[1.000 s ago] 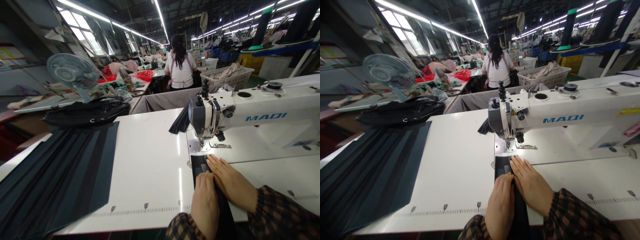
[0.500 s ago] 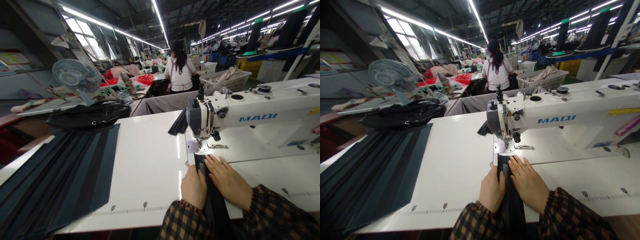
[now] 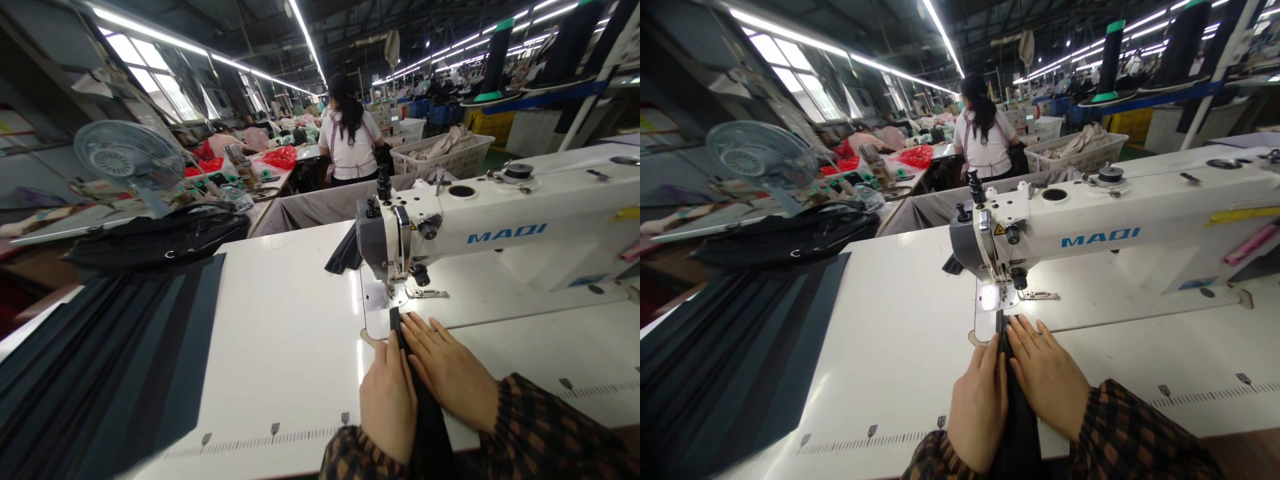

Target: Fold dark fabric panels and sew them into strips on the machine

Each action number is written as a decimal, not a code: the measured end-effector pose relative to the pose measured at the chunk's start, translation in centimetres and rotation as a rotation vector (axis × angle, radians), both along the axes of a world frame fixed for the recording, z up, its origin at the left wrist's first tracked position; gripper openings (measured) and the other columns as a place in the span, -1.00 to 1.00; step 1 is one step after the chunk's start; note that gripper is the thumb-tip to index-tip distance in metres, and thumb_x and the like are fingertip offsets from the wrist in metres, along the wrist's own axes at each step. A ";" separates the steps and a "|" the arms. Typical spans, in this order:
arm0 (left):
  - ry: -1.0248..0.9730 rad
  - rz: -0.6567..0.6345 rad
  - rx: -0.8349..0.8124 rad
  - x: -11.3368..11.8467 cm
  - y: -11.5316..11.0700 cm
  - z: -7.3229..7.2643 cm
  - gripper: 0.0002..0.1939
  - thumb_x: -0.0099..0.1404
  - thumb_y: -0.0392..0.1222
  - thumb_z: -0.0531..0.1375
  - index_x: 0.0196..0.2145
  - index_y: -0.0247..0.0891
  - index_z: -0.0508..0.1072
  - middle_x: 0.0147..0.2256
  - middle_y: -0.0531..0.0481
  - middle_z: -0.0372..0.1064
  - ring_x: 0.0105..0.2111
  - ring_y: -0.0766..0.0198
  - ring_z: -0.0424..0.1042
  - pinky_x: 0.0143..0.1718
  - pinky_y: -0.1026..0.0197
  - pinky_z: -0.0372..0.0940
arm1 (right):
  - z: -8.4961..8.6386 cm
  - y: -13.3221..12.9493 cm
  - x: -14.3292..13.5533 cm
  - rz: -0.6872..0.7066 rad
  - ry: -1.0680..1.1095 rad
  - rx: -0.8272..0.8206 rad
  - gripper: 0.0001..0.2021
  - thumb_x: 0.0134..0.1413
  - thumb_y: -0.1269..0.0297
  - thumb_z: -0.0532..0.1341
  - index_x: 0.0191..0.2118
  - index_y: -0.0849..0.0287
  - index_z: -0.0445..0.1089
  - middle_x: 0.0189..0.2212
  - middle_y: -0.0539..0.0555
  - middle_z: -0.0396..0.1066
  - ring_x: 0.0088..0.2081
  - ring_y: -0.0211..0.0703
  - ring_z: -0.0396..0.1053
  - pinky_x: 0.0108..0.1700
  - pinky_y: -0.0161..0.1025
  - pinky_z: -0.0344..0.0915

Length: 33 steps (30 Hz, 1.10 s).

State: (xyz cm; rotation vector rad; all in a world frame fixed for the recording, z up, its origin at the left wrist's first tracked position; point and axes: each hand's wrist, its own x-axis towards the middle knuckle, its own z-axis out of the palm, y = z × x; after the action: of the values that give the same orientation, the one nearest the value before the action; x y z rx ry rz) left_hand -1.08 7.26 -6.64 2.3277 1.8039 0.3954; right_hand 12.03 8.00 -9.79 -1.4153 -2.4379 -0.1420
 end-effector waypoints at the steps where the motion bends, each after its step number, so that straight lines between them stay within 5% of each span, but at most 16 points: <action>1: 0.052 -0.022 -0.011 0.2 0.0 -0.1 -0.61 0.24 -0.41 -0.11 0.04 -0.39 0.11 -0.16 -0.20 0.31 -0.33 0.18 0.43 -0.38 0.19 0.33 | 0.1 0.0 0.0 -0.004 0.008 -0.005 -0.56 0.14 0.35 -0.09 0.15 0.31 0.03 0.13 0.18 0.05 0.17 -0.04 -0.08 0.12 -0.01 0.05; 5: 0.212 -0.066 -0.111 0.9 0.5 -0.2 -0.51 0.16 -0.52 -0.12 0.08 -0.53 0.06 -0.21 -0.23 0.31 -0.39 0.16 0.43 -0.42 0.16 0.35 | 0.0 0.1 -0.1 -0.011 0.029 -0.001 -0.54 0.11 0.41 -0.08 0.15 0.35 0.03 0.13 0.23 0.05 0.17 -0.06 -0.07 0.12 -0.08 0.08; 13: 0.291 -0.050 -0.285 1.2 1.3 1.0 -0.47 0.18 -0.51 -0.13 0.14 -0.48 0.00 -0.11 -0.27 0.25 -0.30 0.13 0.42 -0.33 0.16 0.35 | -0.8 -1.2 -0.3 -0.026 0.000 0.025 -0.49 0.09 0.39 -0.05 0.18 0.39 -0.05 0.14 0.28 0.01 0.16 -0.03 -0.05 0.11 -0.07 0.12; 33: 0.093 -0.105 -0.329 1.2 2.3 1.2 -0.53 0.20 -0.44 -0.11 0.09 -0.47 0.10 -0.18 -0.20 0.29 -0.27 0.13 0.39 -0.23 0.13 0.30 | -0.6 -1.8 -0.4 -0.051 -0.005 0.006 -0.47 0.06 0.44 -0.05 0.18 0.40 -0.08 0.16 0.25 -0.05 0.18 -0.08 -0.12 0.13 -0.10 0.09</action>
State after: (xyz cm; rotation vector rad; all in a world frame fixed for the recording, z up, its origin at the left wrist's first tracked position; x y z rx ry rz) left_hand 0.13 9.52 -5.39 2.2253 1.6301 -0.0259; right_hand 11.64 6.22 -10.40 -1.4768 -2.4044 -0.1649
